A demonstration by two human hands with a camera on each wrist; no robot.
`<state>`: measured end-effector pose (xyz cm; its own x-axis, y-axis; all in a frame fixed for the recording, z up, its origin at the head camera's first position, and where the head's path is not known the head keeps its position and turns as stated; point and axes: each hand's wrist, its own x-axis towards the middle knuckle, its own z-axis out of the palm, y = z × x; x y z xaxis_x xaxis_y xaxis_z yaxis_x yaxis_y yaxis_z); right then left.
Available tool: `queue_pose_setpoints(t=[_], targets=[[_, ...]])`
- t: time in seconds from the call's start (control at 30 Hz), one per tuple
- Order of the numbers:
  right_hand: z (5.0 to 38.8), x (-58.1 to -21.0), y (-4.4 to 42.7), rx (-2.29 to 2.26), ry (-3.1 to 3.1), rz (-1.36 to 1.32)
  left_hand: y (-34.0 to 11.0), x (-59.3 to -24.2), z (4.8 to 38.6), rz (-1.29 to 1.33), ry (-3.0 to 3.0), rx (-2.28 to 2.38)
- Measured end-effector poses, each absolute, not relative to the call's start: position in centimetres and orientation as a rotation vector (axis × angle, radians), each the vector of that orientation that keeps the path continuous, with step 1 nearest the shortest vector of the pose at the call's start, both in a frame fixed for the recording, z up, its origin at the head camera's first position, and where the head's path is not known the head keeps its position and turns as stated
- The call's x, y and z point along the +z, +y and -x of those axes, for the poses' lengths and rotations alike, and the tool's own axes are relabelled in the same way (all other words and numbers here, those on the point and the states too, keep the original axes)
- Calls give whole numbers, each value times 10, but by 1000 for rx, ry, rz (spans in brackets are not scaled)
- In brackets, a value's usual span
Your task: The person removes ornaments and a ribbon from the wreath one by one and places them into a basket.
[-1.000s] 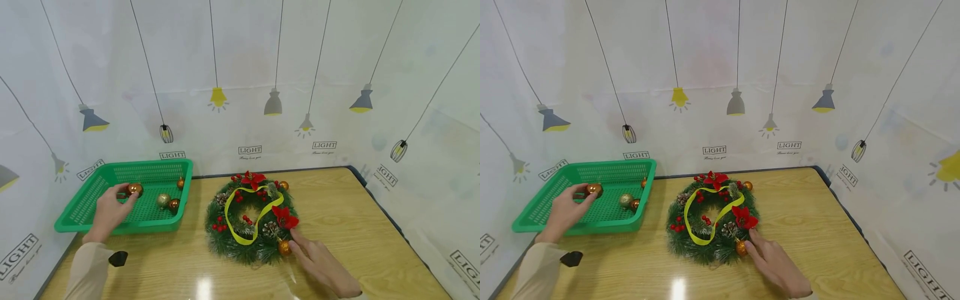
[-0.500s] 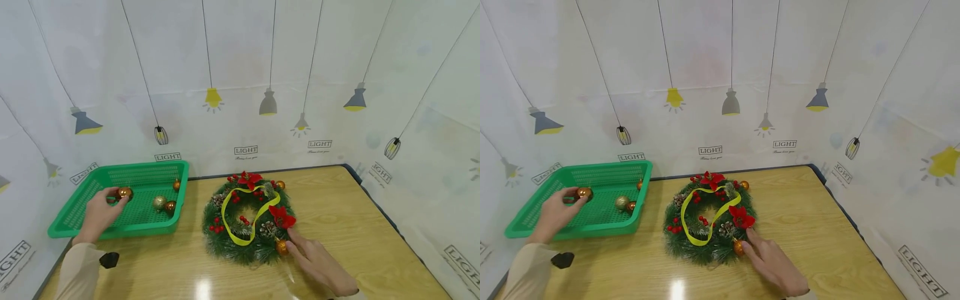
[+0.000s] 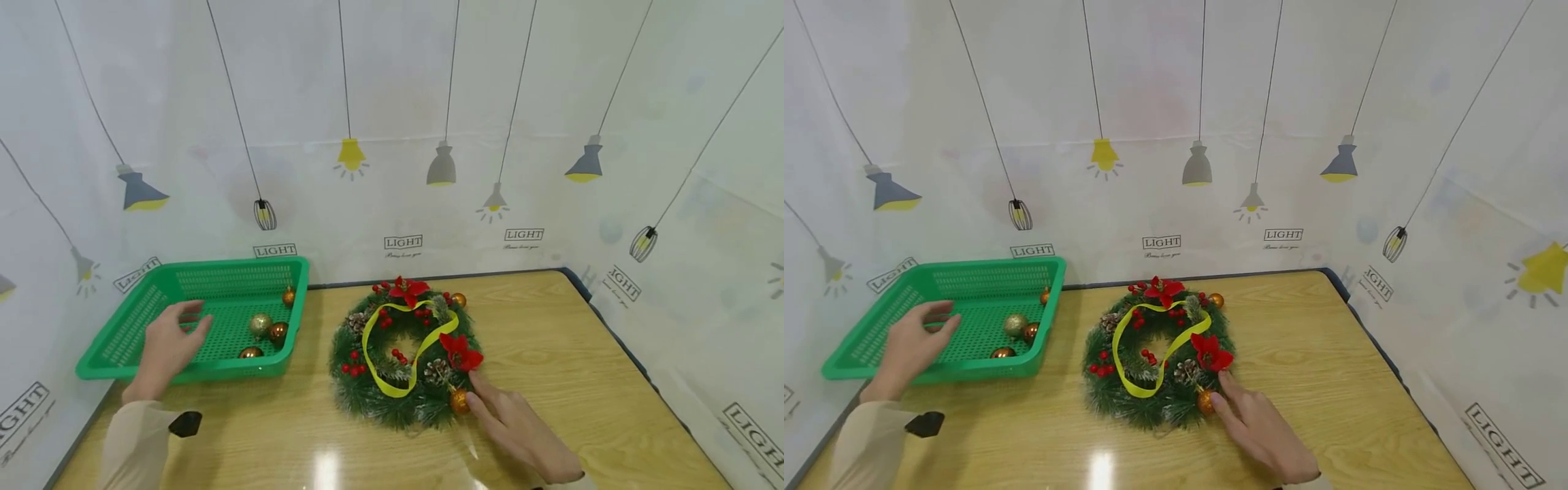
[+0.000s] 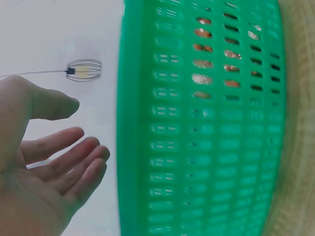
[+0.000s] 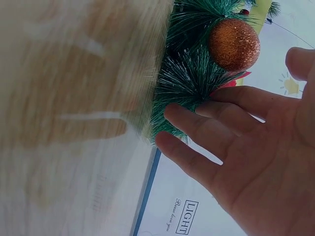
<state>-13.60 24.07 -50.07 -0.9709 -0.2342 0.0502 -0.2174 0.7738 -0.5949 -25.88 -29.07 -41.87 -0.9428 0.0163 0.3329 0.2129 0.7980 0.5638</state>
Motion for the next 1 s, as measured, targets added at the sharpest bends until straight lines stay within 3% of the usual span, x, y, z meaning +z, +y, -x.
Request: queue_pose_setpoints(t=[1.0], targets=[[135, -498, 241, -977, 2917, 393, -205, -419, 217, 512, -2451, -1047]])
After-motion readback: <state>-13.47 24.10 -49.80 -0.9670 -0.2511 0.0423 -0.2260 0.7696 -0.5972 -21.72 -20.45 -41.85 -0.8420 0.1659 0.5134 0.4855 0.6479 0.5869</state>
